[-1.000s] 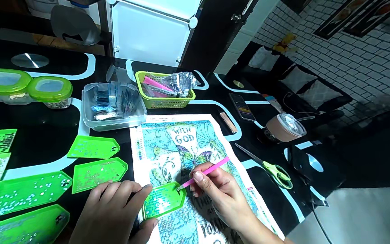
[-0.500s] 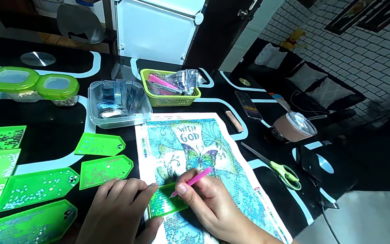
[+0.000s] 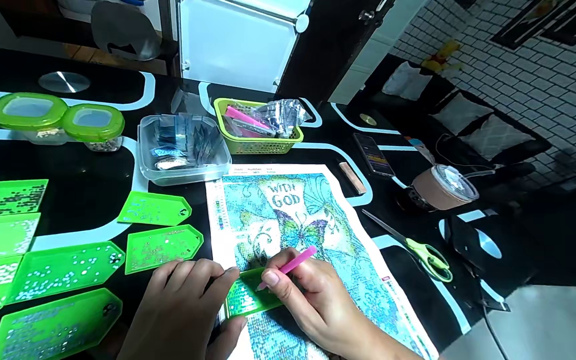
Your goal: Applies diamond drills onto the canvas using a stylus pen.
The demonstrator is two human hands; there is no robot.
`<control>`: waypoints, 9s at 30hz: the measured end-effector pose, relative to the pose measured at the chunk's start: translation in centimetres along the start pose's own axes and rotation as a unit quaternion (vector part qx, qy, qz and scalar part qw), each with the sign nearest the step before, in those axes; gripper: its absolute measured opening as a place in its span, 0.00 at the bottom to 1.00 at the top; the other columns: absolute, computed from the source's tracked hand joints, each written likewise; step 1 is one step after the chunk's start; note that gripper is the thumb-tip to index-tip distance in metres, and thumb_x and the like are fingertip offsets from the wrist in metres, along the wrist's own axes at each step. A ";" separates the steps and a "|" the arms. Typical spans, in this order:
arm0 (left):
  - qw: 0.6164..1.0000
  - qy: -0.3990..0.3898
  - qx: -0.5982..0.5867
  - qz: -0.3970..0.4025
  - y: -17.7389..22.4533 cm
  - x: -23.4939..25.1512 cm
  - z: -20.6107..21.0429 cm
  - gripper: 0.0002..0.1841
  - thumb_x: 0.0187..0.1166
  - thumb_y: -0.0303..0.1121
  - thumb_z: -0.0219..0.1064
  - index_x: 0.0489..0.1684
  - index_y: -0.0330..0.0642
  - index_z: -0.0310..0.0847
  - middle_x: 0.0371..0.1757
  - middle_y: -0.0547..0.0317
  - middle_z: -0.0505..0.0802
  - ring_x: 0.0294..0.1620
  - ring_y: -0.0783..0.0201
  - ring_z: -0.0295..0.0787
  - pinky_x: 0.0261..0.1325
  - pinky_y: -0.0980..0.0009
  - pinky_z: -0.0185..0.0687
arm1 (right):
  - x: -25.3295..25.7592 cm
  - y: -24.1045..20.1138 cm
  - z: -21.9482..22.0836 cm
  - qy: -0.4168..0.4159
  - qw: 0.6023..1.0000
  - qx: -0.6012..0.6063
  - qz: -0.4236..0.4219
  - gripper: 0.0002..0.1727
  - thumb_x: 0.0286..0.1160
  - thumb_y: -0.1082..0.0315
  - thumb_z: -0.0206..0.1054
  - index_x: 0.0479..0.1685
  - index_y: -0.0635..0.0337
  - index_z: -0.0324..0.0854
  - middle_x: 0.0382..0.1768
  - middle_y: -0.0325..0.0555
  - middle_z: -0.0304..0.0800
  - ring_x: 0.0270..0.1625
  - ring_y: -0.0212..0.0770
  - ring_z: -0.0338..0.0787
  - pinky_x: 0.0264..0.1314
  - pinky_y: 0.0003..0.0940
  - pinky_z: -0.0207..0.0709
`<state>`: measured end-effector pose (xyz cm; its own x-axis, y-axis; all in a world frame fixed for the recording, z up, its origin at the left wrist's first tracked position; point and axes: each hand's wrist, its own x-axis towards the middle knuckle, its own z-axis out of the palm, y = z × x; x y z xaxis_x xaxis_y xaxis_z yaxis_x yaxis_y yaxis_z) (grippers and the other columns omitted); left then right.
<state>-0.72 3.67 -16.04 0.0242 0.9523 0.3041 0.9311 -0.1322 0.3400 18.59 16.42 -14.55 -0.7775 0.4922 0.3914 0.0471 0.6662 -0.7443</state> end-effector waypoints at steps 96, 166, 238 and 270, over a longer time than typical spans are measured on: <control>1.000 -0.019 -0.005 -0.005 0.0 0.1 -0.4 0.26 0.76 0.57 0.64 0.63 0.52 0.90 0.49 0.52 0.92 0.50 0.48 0.87 0.62 0.47 0.71 | -0.5 0.6 -0.4 0.049 0.998 0.003 0.034 0.15 0.91 0.63 0.60 0.43 0.66 0.86 0.33 0.41 0.92 0.36 0.25 0.90 0.42 0.21 0.86; 0.998 -0.050 -0.027 -0.015 0.1 0.2 -1.0 0.26 0.76 0.56 0.67 0.66 0.49 0.89 0.52 0.47 0.92 0.51 0.44 0.87 0.61 0.43 0.71 | -1.9 0.7 -1.5 0.099 0.993 -0.018 0.065 0.14 0.90 0.64 0.60 0.40 0.64 0.86 0.30 0.38 0.89 0.32 0.22 0.87 0.36 0.17 0.82; 0.998 -0.058 -0.026 -0.014 0.1 0.3 -1.1 0.26 0.76 0.56 0.67 0.66 0.50 0.88 0.52 0.47 0.92 0.52 0.43 0.87 0.62 0.42 0.70 | -1.3 0.3 -1.7 0.047 0.996 -0.045 0.053 0.16 0.92 0.61 0.58 0.42 0.64 0.84 0.32 0.40 0.88 0.34 0.24 0.86 0.42 0.20 0.82; 0.997 -0.070 -0.038 -0.014 0.0 0.3 -1.4 0.27 0.77 0.56 0.67 0.66 0.48 0.88 0.52 0.45 0.92 0.51 0.41 0.87 0.61 0.41 0.70 | -5.1 0.8 -0.8 0.077 0.992 0.092 0.045 0.14 0.93 0.63 0.56 0.42 0.63 0.79 0.27 0.38 0.83 0.29 0.22 0.82 0.33 0.17 0.77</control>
<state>-1.18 3.62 -14.71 0.0536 0.9844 0.1677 0.9019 -0.1198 0.4151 23.14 14.90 -16.72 -0.6697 0.6339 0.3869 -0.0154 0.5090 -0.8606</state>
